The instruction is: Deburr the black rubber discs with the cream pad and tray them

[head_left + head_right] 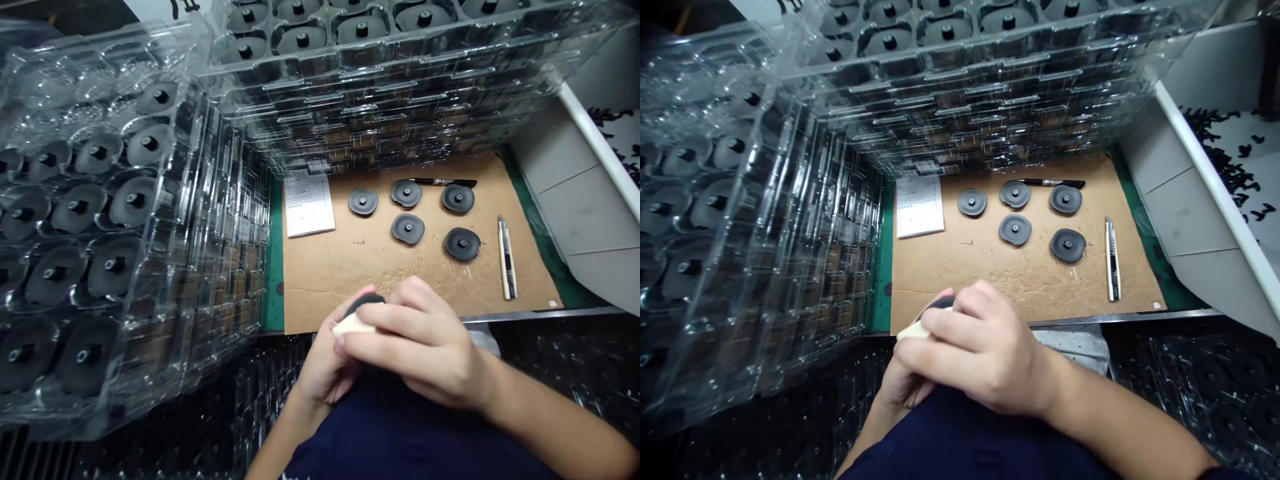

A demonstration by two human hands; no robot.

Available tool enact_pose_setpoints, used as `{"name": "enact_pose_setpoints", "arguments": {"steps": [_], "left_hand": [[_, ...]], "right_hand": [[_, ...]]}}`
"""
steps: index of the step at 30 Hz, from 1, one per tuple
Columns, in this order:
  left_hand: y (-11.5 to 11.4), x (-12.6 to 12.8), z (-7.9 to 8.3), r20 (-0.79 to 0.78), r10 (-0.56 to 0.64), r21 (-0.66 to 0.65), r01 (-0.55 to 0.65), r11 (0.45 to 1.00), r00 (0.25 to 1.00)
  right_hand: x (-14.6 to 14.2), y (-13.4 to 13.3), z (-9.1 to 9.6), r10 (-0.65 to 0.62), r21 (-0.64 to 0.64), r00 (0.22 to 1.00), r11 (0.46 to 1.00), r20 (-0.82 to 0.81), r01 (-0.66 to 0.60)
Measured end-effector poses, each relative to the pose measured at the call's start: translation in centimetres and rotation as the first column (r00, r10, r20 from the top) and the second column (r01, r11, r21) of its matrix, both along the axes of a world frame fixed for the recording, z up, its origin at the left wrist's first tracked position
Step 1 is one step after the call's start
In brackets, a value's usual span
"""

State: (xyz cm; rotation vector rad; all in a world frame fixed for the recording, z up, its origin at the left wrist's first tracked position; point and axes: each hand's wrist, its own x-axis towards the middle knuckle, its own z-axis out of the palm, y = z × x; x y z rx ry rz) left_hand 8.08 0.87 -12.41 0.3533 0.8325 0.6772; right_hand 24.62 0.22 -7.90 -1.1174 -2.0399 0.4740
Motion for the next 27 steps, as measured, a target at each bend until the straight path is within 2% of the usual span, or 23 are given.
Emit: {"name": "enact_pose_setpoints", "arguments": {"steps": [2, 4, 6, 8, 10, 12, 13, 14, 15, 16, 18, 19, 20, 22, 25, 27], "left_hand": [[-0.1, -0.4, -0.3, 0.025, 0.027, 0.018, -0.027, 0.999, 0.999], [-0.2, -0.8, -0.4, 0.075, 0.056, 0.048, -0.06, 0.997, 0.996], [-0.3, -0.8, -0.4, 0.119, 0.085, 0.08, -0.095, 0.992, 0.989], [-0.3, -0.5, -0.3, 0.143, 0.092, 0.106, -0.107, 0.989, 0.985], [-0.3, -0.1, -0.3, 0.146, 0.073, 0.121, -0.091, 0.988, 0.987], [-0.3, 0.1, -0.5, 0.122, 0.077, 0.13, -0.093, 0.987, 0.99], [-0.2, 0.1, -0.7, 0.101, 0.093, 0.134, -0.106, 0.985, 0.991], [-0.2, -0.1, -0.8, 0.079, 0.111, 0.137, -0.121, 0.983, 0.991], [-0.2, -0.4, -1.0, 0.061, 0.13, 0.138, -0.137, 0.981, 0.99], [-0.2, -0.7, -1.1, 0.052, 0.144, 0.138, -0.15, 0.979, 0.988], [-0.2, -1.3, -1.3, 0.055, 0.164, 0.141, -0.17, 0.975, 0.985], [-0.2, -1.5, -1.2, 0.062, 0.174, 0.142, -0.181, 0.973, 0.983], [-0.2, -1.6, -1.2, 0.071, 0.181, 0.141, -0.189, 0.972, 0.981], [-0.2, -1.4, -0.9, 0.088, 0.177, 0.128, -0.187, 0.974, 0.98], [-0.4, -0.9, -0.4, 0.096, 0.145, 0.099, -0.155, 0.983, 0.985], [-0.6, -0.6, -0.2, 0.072, 0.138, 0.089, -0.144, 0.986, 0.988]], "right_hand": [[0.2, -0.4, -0.2, -0.022, -0.119, 0.999, 0.993, 0.04, 0.026], [1.2, -1.1, -0.3, -0.033, -0.331, 0.998, 0.942, 0.061, 0.052], [2.1, -1.7, -0.1, -0.063, -0.435, 0.998, 0.898, 0.016, 0.064], [2.1, -1.9, 0.1, -0.163, -0.39, 0.986, 0.911, -0.042, 0.134], [1.1, -1.7, -0.1, -0.234, -0.236, 0.968, 0.949, -0.092, 0.207], [-0.2, -1.3, -0.6, -0.249, -0.104, 0.962, 0.966, -0.113, 0.238], [-0.7, -1.2, -0.9, -0.254, -0.097, 0.961, 0.965, -0.107, 0.244], [-1.0, -1.2, -1.2, -0.263, -0.154, 0.96, 0.957, -0.097, 0.247], [-1.1, -1.5, -1.4, -0.261, -0.27, 0.961, 0.936, -0.095, 0.227], [-0.9, -1.9, -1.5, -0.229, -0.419, 0.967, 0.893, -0.112, 0.163], [-0.1, -2.9, -2.0, -0.114, -0.657, 0.966, 0.751, -0.231, -0.069], [0.4, -3.5, -2.4, -0.081, -0.709, 0.95, 0.684, -0.303, -0.168], [0.9, -4.0, -2.8, -0.081, -0.731, 0.933, 0.647, -0.351, -0.219], [1.6, -4.5, -3.5, -0.174, -0.739, 0.92, 0.655, -0.351, -0.158], [1.7, -4.1, -3.3, -0.383, -0.694, 0.892, 0.71, -0.239, 0.119], [1.2, -3.1, -2.4, -0.437, -0.594, 0.875, 0.768, -0.21, 0.241]]}}
